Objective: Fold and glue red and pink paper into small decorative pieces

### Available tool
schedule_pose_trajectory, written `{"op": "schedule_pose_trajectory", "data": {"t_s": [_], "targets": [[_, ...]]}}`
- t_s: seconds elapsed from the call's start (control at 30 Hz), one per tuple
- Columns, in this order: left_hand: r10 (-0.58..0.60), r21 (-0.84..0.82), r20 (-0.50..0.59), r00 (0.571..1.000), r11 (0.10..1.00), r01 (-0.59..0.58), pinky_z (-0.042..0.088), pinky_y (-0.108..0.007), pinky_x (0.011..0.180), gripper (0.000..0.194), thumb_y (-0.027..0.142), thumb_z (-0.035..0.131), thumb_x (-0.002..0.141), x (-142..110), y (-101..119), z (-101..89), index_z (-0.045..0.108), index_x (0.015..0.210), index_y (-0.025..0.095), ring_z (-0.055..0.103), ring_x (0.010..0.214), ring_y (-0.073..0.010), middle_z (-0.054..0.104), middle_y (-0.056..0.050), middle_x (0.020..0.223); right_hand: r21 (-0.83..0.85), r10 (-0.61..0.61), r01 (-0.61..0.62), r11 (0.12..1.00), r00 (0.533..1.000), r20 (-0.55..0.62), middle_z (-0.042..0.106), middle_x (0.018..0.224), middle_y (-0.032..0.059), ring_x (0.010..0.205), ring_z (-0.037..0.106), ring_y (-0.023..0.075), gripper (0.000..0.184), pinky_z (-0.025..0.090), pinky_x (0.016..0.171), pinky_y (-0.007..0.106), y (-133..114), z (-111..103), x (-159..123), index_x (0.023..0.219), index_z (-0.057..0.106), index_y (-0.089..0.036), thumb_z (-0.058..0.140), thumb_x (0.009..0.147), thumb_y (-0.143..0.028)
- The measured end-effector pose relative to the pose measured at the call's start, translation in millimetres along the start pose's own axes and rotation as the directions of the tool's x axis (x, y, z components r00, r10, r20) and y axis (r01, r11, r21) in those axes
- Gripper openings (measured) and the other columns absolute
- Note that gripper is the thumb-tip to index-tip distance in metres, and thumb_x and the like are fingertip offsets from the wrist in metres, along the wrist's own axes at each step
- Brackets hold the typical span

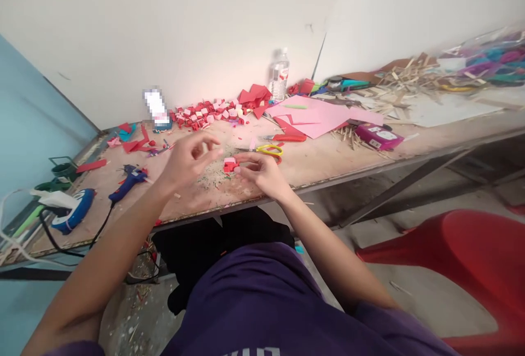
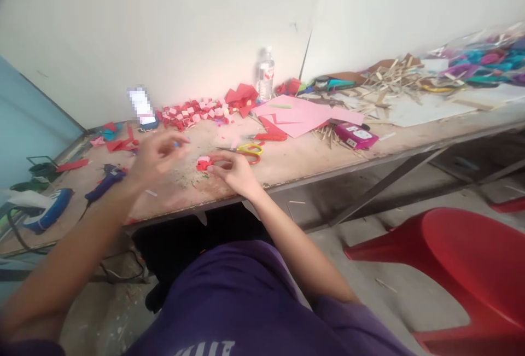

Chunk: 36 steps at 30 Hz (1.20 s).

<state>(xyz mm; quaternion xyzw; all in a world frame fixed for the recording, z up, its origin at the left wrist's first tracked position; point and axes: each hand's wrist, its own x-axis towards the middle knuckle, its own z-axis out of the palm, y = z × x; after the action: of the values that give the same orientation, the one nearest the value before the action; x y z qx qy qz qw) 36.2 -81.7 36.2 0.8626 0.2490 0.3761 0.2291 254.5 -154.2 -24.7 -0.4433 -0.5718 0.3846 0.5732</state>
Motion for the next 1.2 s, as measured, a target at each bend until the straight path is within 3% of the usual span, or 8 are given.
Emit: {"op": "schedule_pose_trajectory", "data": {"t_s": [0.1,0.2,0.4,0.53,0.67,0.83,1.0,1.2], "targets": [[-0.095,-0.235,0.196,0.976,0.962,0.140,0.057,-0.032,0.085,0.043,0.041,0.075,0.086,8,-13,6.2,0.071,0.122,0.017,0.071,0.099,-0.0216,0.075,-0.010,0.114,-0.018,-0.021,0.020,1.000,0.998,-0.056,0.079,0.107,0.0095,0.086,0.075,0.0220,0.035,0.061,0.073,0.031,0,-3,2,0.107,0.078,-0.016,0.083,0.076,-0.032],[-0.149,-0.331,0.267,0.952,0.914,0.236,0.057,-0.038,0.093,0.053,0.042,0.080,0.082,9,-25,16.5,0.070,0.127,0.015,0.071,0.109,-0.0264,0.074,-0.014,0.122,-0.009,-0.024,0.024,1.000,0.998,-0.054,0.079,0.109,0.0093,0.092,0.075,0.0232,0.036,0.061,0.076,0.032,-1,-4,4,0.107,0.077,-0.018,0.085,0.075,-0.032],[-0.139,-0.333,0.253,0.957,0.917,0.221,0.056,-0.044,0.094,0.047,0.042,0.083,0.078,5,-27,29.8,0.076,0.115,0.015,0.072,0.102,-0.0273,0.077,-0.012,0.116,0.057,0.022,-0.016,0.998,0.995,-0.099,0.076,0.106,0.0085,0.084,0.073,0.0212,0.040,0.059,0.063,0.028,1,-1,6,0.095,0.071,-0.019,0.092,0.066,-0.037],[-0.145,-0.372,0.216,0.966,0.902,0.219,0.057,-0.044,0.095,0.042,0.045,0.079,0.082,2,-26,31.9,0.077,0.109,0.014,0.073,0.102,-0.0284,0.079,-0.013,0.111,0.059,0.055,-0.052,0.997,0.997,-0.050,0.073,0.097,0.0053,0.076,0.071,0.0194,0.044,0.058,0.059,0.028,2,-1,7,0.090,0.069,-0.018,0.095,0.062,-0.040],[-0.165,-0.409,0.197,0.966,0.882,0.234,0.057,-0.042,0.095,0.043,0.046,0.081,0.079,1,-29,33.9,0.077,0.107,0.013,0.074,0.105,-0.0296,0.079,-0.014,0.114,0.033,0.068,-0.067,0.997,0.998,-0.015,0.072,0.092,0.0039,0.078,0.070,0.0192,0.041,0.057,0.064,0.028,-2,-2,4,0.094,0.073,-0.019,0.093,0.066,-0.040],[-0.151,-0.444,0.222,0.963,0.864,0.238,0.057,-0.041,0.096,0.042,0.042,0.081,0.081,1,-35,37.9,0.076,0.109,0.011,0.075,0.105,-0.0297,0.079,-0.016,0.112,-0.016,0.039,-0.039,0.999,0.999,-0.036,0.074,0.099,0.0054,0.073,0.067,0.0167,0.037,0.055,0.061,0.027,-3,-2,4,0.087,0.072,-0.018,0.092,0.066,-0.042],[-0.139,-0.408,0.195,0.971,0.889,0.209,0.058,-0.040,0.094,0.039,0.042,0.080,0.082,-1,-36,40.4,0.077,0.107,0.012,0.076,0.103,-0.0287,0.080,-0.015,0.111,-0.038,0.058,-0.060,0.997,0.997,-0.049,0.073,0.094,0.0052,0.068,0.066,0.0163,0.043,0.053,0.058,0.027,-4,-1,5,0.093,0.072,-0.018,0.094,0.064,-0.042],[-0.130,-0.351,0.204,0.970,0.916,0.197,0.059,-0.040,0.094,0.042,0.042,0.081,0.081,-2,-33,40.4,0.076,0.110,0.011,0.077,0.099,-0.0283,0.080,-0.015,0.109,-0.069,0.041,-0.044,0.997,0.998,-0.051,0.075,0.114,0.0098,0.074,0.070,0.0180,0.056,0.056,0.061,0.029,-5,1,6,0.112,0.072,-0.019,0.093,0.065,-0.041]]}}
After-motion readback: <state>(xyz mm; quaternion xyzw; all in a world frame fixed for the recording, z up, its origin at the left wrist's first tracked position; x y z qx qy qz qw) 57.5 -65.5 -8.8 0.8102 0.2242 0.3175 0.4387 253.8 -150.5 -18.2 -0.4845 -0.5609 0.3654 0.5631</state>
